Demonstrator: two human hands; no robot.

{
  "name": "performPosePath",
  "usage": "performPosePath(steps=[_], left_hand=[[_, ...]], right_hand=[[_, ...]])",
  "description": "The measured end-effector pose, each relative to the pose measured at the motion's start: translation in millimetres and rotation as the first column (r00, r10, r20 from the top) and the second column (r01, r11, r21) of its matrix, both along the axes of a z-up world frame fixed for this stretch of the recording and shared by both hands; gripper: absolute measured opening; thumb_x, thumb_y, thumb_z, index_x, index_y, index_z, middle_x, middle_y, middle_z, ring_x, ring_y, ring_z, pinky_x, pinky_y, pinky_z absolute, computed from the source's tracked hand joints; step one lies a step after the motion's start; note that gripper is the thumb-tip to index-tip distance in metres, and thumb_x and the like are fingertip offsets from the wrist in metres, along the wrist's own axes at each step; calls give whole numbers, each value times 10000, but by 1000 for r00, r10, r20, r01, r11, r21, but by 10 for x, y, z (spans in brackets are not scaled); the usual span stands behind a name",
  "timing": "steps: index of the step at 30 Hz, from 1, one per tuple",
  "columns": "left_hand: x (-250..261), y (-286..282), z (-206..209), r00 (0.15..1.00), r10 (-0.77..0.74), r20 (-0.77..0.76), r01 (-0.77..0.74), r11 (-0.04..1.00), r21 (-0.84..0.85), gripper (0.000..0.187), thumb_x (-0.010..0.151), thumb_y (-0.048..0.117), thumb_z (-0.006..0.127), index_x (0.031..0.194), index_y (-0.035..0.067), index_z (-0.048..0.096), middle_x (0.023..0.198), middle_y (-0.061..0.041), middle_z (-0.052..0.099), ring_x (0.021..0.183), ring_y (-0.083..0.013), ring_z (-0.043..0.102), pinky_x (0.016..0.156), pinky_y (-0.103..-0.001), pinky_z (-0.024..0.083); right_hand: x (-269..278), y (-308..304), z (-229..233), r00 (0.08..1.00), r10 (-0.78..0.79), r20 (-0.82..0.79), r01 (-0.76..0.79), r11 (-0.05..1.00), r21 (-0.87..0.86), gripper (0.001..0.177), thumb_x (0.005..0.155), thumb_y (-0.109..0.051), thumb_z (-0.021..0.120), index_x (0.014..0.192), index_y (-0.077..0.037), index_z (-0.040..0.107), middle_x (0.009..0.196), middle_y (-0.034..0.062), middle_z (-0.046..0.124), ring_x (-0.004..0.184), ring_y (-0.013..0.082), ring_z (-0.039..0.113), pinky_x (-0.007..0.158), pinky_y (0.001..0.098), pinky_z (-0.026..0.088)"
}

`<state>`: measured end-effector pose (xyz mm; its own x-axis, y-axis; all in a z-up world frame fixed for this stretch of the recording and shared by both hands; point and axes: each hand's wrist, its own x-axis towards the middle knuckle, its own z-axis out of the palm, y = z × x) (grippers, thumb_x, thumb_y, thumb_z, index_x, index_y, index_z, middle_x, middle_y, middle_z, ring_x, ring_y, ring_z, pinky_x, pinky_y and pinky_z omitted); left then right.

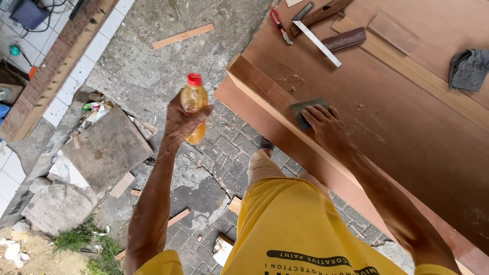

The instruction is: Applying glue to the edge of a wooden board and spreading it evenly with a scraper tool.

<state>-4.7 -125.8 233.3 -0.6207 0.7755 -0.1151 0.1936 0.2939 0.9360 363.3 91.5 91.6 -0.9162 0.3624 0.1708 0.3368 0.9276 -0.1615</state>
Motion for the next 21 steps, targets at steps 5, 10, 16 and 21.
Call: performPosePath(steps=[5, 10, 16, 21], left_hand=[[28, 306, -9, 979, -120, -164, 29, 881, -472, 514, 692, 399, 842, 1122, 170, 679, 970, -139, 747, 976, -342, 726, 888, -503, 555], [-223, 566, -485, 782, -520, -344, 87, 637, -766, 590, 722, 589, 780, 1116, 171, 644, 1029, -151, 751, 1011, -396, 735, 894, -533, 565], [-367, 885, -777, 475, -747, -465, 22, 538, -843, 720, 724, 407, 852, 1326, 126, 574, 1071, -121, 740, 1024, -364, 731, 895, -527, 543], [-500, 1065, -1029, 362, -791, -493, -17, 523, -852, 733, 676, 407, 919, 1266, 123, 589, 1016, -127, 739, 993, -381, 731, 844, -547, 530]], right_hand=[[253, -59, -24, 999, -31, 43, 28, 998, 59, 434, 973, -273, 624, 1405, -235, 626, 1399, 40, 658, 1332, 248, 612, 1143, 480, 413], [324, 22, 113, 983, -175, -56, 164, 975, -153, 493, 954, -147, 594, 1433, -256, 632, 1372, 38, 683, 1265, 272, 664, 1076, 447, 494], [75, -33, 372, 913, -354, -202, 221, 846, -485, 413, 1024, -63, 550, 1383, -226, 674, 1334, 95, 704, 1192, 374, 674, 976, 504, 541], [-148, -81, 410, 882, -370, -292, 178, 835, -522, 449, 968, -32, 529, 1351, -202, 690, 1280, 122, 710, 1163, 376, 683, 970, 491, 540]])
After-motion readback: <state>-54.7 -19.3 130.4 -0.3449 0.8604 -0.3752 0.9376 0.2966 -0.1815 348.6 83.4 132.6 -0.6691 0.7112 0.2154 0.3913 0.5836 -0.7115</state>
